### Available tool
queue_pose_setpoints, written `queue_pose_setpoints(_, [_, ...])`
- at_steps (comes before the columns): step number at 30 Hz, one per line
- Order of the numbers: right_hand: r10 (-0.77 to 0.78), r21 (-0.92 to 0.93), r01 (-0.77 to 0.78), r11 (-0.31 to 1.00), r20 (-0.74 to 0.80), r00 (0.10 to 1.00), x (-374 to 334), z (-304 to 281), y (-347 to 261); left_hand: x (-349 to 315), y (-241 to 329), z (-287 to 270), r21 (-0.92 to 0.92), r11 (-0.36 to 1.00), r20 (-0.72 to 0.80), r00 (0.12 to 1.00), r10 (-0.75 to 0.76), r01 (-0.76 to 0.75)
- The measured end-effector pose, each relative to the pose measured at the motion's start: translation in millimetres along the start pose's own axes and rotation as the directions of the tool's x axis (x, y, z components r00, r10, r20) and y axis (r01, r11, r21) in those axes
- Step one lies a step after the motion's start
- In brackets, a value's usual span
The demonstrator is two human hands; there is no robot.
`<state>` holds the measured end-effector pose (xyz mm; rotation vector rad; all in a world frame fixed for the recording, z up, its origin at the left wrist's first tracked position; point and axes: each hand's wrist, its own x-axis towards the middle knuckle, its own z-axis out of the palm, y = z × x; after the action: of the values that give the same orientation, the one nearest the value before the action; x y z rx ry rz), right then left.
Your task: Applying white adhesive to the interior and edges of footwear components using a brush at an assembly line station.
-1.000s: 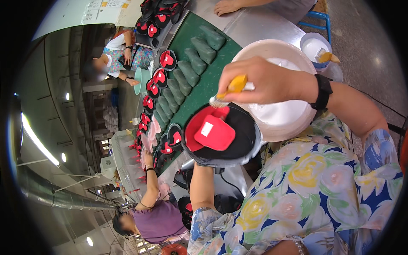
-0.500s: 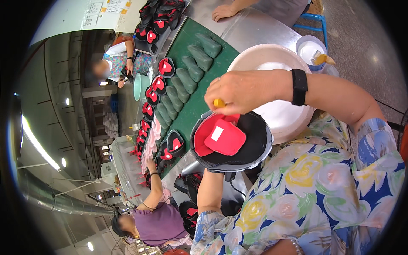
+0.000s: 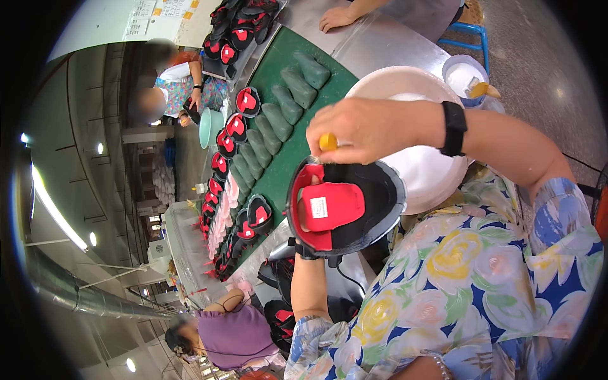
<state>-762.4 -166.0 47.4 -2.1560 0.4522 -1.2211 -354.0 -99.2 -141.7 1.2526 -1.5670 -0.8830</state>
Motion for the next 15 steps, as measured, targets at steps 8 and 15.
queue_pose_setpoints(8, [-0.011,-0.050,0.014,0.999,0.059,0.998,-5.7,-5.5,-4.7,-2.7,-11.2,-32.6,0.002,1.000,0.085,0.996,-0.014,0.014])
queue_pose_setpoints(15, [0.266,-0.097,-0.261,0.960,0.048,0.963,-29.0,-16.1,-9.0,5.4,-31.6,-44.2,0.016,0.998,0.136,0.989,-0.056,0.055])
